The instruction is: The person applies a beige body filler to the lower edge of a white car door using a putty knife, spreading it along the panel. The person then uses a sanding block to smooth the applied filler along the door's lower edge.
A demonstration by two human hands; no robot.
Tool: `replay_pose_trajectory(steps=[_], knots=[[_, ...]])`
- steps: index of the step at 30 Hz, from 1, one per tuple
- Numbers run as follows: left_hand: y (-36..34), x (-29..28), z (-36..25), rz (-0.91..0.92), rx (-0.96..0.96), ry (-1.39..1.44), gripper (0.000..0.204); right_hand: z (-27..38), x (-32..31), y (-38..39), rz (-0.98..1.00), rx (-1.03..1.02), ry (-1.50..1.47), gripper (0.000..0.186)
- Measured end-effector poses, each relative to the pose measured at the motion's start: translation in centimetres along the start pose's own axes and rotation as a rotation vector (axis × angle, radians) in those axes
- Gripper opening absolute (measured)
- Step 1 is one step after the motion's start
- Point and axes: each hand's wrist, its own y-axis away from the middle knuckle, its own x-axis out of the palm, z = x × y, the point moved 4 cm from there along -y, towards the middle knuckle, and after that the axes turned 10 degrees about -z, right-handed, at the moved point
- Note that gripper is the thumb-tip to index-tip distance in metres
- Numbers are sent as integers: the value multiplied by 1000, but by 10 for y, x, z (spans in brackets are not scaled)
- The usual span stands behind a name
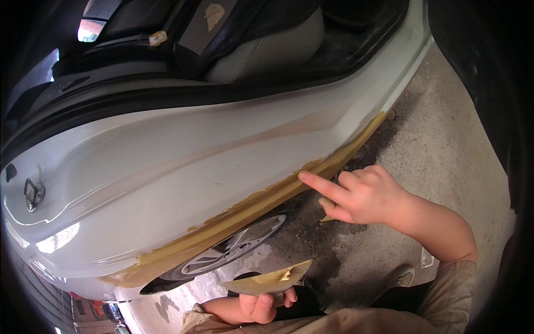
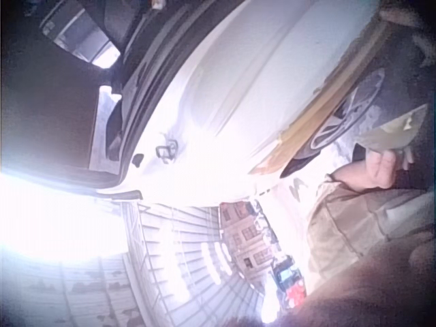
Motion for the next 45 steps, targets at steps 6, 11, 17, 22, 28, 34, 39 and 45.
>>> replay_pose_trajectory(steps=[6,11,17,22,28,34,39,45], knots=[[0,6,0,-81,124,21,53,19,-9,-19,-18,-40,-91,81],[-1,-2,-3,19,20,-38,52,22,-6,-25,-30,-47,-56,83],[6,0,3,-63,80,8,52,14,-1,-14,-9,-103,113,78],[7,3,7,-83,123,54,51,1,-1,-5,9,-60,66,76],[5,3,4,-40,27,-25,53,-5,-3,0,31,-18,62,78],[6,7,1,-50,39,-27,54,5,-11,-9,-17,-35,-37,84],[6,6,2,-55,74,-13,54,9,-3,-14,-1,-74,5,81],[8,4,3,-70,95,-6,55,-1,3,-3,5,-50,66,76]])
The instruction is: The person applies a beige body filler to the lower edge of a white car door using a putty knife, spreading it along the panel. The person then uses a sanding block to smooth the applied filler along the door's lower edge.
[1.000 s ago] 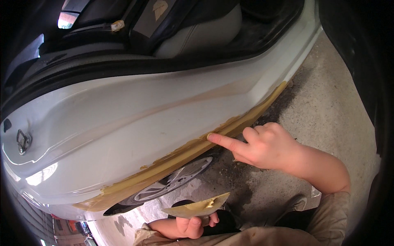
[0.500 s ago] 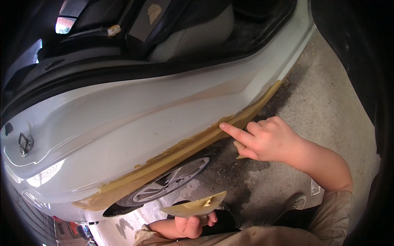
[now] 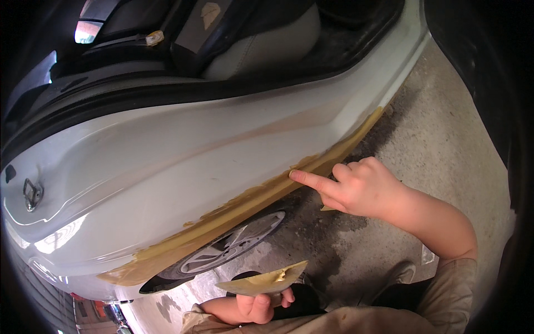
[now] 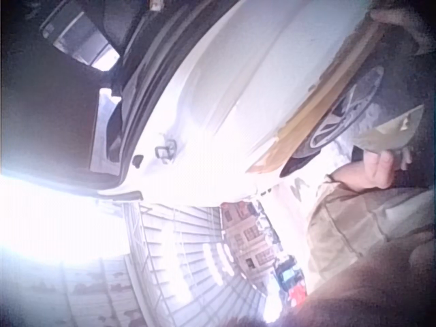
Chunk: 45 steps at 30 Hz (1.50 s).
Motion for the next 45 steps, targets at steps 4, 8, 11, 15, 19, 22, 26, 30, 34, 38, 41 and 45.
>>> replay_pose_trajectory(steps=[4,8,11,15,19,22,26,30,34,38,41,45], knots=[[-2,0,-1,27,-36,-14,54,-3,1,4,3,21,-36,73],[-3,3,-3,27,-42,-26,55,-8,0,7,37,51,-32,72],[-1,6,-3,-14,-53,-16,56,-12,-2,8,21,73,-34,73],[1,9,-4,-7,-41,-16,56,-11,-6,8,-2,65,-54,75],[3,8,-2,-37,-41,-2,57,-6,-7,4,-30,51,-57,79],[3,6,-1,-19,-45,8,56,-6,-3,4,11,46,-29,80],[2,5,1,-41,-18,34,55,-13,4,13,62,45,13,80],[2,6,2,-55,-4,33,55,-25,10,23,91,79,73,79],[0,7,2,-58,2,30,55,-34,10,23,114,117,78,79],[-1,8,0,-46,-9,16,54,-20,3,18,96,78,15,82],[-1,6,-1,-43,-16,14,53,-15,2,12,78,45,3,83],[2,2,-1,-32,-15,11,54,-17,4,11,62,30,7,84]])
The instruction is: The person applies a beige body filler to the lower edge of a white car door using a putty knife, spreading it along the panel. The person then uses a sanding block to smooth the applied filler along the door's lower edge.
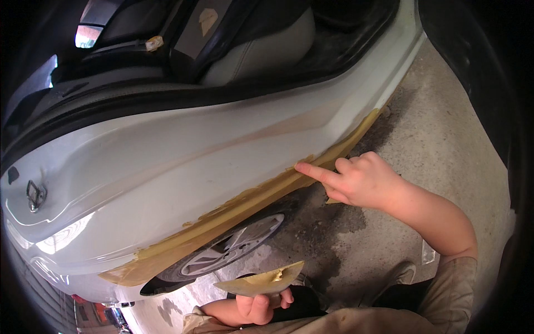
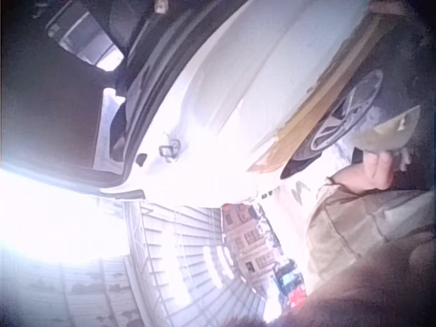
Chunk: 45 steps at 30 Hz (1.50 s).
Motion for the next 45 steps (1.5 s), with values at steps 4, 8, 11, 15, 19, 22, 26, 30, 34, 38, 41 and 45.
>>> replay_pose_trajectory(steps=[4,8,11,15,19,22,26,30,34,38,41,45], knots=[[2,-1,2,-19,20,35,54,-6,6,7,4,-7,39,82],[1,-1,1,-23,30,23,54,-17,10,12,20,27,60,81],[-2,0,-2,-4,17,-11,54,-18,7,14,40,42,49,82],[-5,2,-5,21,14,-37,55,-4,2,9,13,-12,20,86],[-5,3,-5,32,-3,-49,56,2,1,4,10,-21,25,90],[-4,2,-4,0,-19,-41,57,-1,4,5,42,-18,30,91],[-5,0,-5,51,-49,-77,58,-6,7,9,46,-9,48,89],[-4,-1,-5,46,-70,-78,58,-14,10,15,73,-4,49,86],[-4,2,-4,37,-30,-54,58,-18,13,19,67,9,58,85],[-3,2,-5,42,-30,-60,58,-18,11,19,12,11,76,86],[-2,2,-6,39,-31,-59,58,-15,5,15,-15,-6,37,86],[-2,1,-7,42,-23,-50,58,-6,2,10,28,-23,17,87]])
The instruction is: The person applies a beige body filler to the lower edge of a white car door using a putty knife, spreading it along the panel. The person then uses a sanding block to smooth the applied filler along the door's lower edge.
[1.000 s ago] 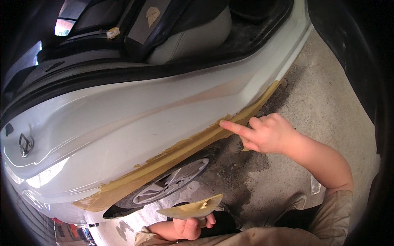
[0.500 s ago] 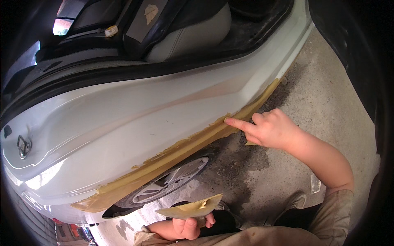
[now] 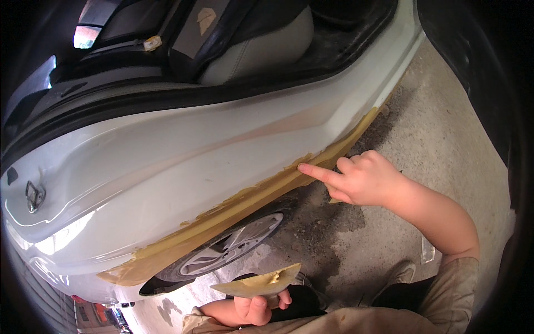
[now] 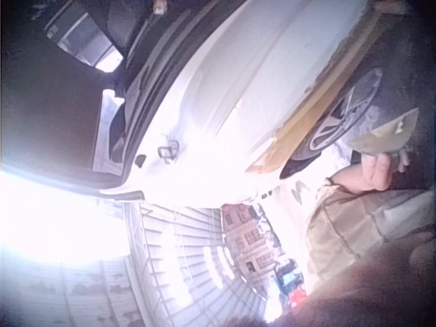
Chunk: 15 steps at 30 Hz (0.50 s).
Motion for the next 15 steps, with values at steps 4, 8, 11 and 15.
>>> replay_pose_trajectory(steps=[4,8,11,15], knots=[[0,-1,0,17,-18,-24,58,0,2,0,39,35,8,87],[0,-1,-1,6,-35,-18,58,-5,4,4,12,43,-8,84],[-1,-1,-3,51,-35,-40,58,-9,3,3,-24,59,-6,81],[0,-1,-2,54,-37,-42,58,-9,-3,1,26,129,-103,79]])
